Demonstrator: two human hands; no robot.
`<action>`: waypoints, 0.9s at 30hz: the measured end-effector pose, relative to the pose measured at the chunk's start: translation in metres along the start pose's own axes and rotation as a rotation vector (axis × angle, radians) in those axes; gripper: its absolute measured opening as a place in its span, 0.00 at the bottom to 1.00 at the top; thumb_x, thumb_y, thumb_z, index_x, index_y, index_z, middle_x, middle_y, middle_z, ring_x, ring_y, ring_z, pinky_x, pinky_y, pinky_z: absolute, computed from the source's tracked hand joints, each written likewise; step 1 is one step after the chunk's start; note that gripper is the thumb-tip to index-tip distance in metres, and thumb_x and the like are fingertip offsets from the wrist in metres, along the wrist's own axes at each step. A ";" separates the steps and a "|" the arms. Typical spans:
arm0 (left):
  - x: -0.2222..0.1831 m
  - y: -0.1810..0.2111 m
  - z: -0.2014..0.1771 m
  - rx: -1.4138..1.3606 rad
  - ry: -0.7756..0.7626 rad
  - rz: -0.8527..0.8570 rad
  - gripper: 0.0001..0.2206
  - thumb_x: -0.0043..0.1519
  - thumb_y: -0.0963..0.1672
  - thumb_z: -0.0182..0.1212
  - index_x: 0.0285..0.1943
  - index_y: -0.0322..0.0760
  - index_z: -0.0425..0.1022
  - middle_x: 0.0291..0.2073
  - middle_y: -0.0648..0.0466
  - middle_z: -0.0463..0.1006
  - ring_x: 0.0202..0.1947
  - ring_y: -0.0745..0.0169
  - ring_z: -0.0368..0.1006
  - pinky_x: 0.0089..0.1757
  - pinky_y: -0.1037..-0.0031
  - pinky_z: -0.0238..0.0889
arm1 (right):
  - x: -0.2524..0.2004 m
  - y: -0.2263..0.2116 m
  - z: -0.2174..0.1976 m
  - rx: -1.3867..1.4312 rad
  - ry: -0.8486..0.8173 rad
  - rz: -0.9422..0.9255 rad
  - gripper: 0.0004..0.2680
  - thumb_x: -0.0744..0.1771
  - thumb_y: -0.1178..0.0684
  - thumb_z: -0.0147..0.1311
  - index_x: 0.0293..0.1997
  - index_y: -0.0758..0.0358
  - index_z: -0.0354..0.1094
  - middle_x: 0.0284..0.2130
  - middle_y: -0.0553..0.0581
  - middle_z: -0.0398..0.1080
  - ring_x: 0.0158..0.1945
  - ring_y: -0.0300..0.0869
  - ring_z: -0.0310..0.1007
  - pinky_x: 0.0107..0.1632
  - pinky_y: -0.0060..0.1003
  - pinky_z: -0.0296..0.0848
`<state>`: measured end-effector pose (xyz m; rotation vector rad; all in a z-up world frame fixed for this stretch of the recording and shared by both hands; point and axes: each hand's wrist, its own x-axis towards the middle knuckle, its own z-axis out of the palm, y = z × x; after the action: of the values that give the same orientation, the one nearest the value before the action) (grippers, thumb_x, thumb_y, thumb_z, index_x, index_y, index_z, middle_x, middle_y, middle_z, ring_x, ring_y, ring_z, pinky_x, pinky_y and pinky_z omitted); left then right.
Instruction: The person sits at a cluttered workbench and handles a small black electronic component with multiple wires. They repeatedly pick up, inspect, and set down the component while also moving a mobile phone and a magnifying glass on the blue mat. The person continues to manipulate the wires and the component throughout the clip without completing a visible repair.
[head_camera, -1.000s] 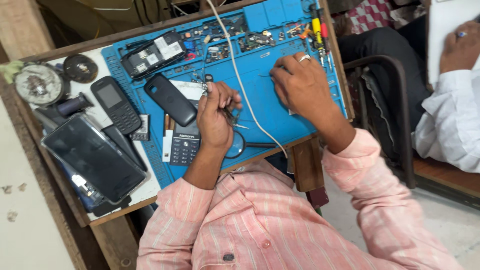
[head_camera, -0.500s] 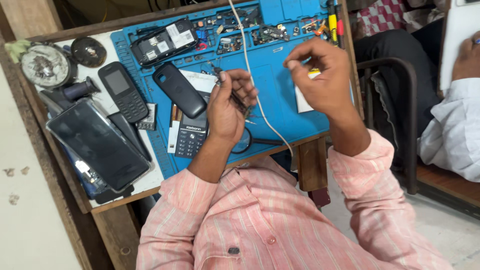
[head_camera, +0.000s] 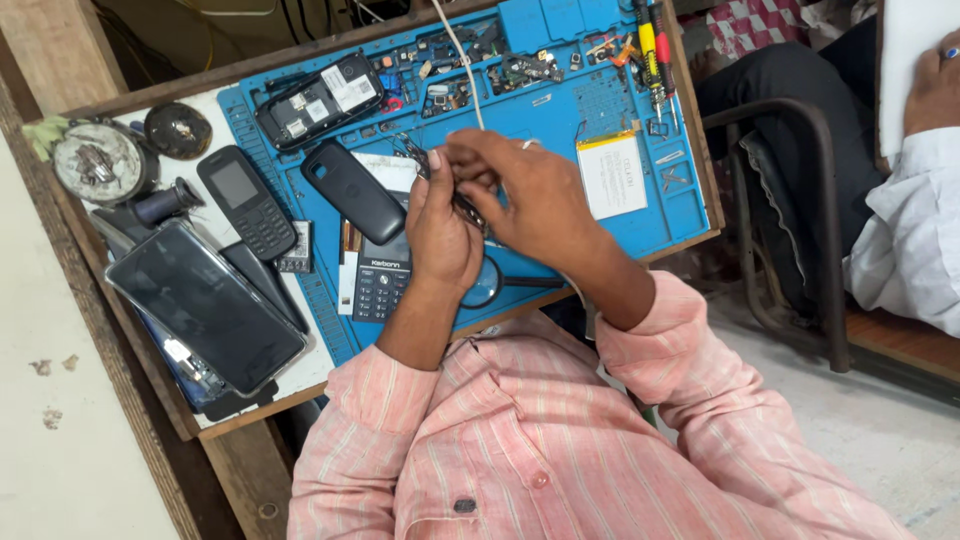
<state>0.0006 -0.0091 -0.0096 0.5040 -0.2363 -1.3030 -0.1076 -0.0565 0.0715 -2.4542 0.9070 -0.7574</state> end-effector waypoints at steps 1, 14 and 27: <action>0.000 0.000 -0.002 -0.018 0.018 -0.018 0.17 0.76 0.51 0.44 0.51 0.32 0.68 0.50 0.42 0.78 0.52 0.49 0.75 0.55 0.64 0.68 | -0.004 0.002 0.000 0.029 0.002 0.009 0.17 0.65 0.57 0.66 0.60 0.60 0.68 0.38 0.55 0.79 0.40 0.43 0.76 0.42 0.36 0.72; -0.017 0.016 0.020 -0.508 -0.138 -0.069 0.15 0.78 0.51 0.41 0.44 0.40 0.63 0.27 0.59 0.58 0.29 0.69 0.55 0.34 0.76 0.55 | -0.071 0.023 0.019 1.572 0.256 0.332 0.27 0.71 0.34 0.45 0.69 0.70 0.55 0.68 0.71 0.59 0.71 0.51 0.63 0.72 0.47 0.64; -0.012 0.010 0.031 -0.311 0.015 0.043 0.15 0.74 0.52 0.41 0.52 0.40 0.65 0.33 0.53 0.68 0.38 0.59 0.69 0.44 0.68 0.68 | -0.074 0.006 0.035 1.784 0.325 0.515 0.21 0.74 0.39 0.43 0.65 0.71 0.60 0.60 0.67 0.65 0.65 0.50 0.66 0.66 0.43 0.67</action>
<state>-0.0078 -0.0024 0.0230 0.2431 -0.0299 -1.2651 -0.1368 -0.0030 0.0161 -0.5324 0.4414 -1.0391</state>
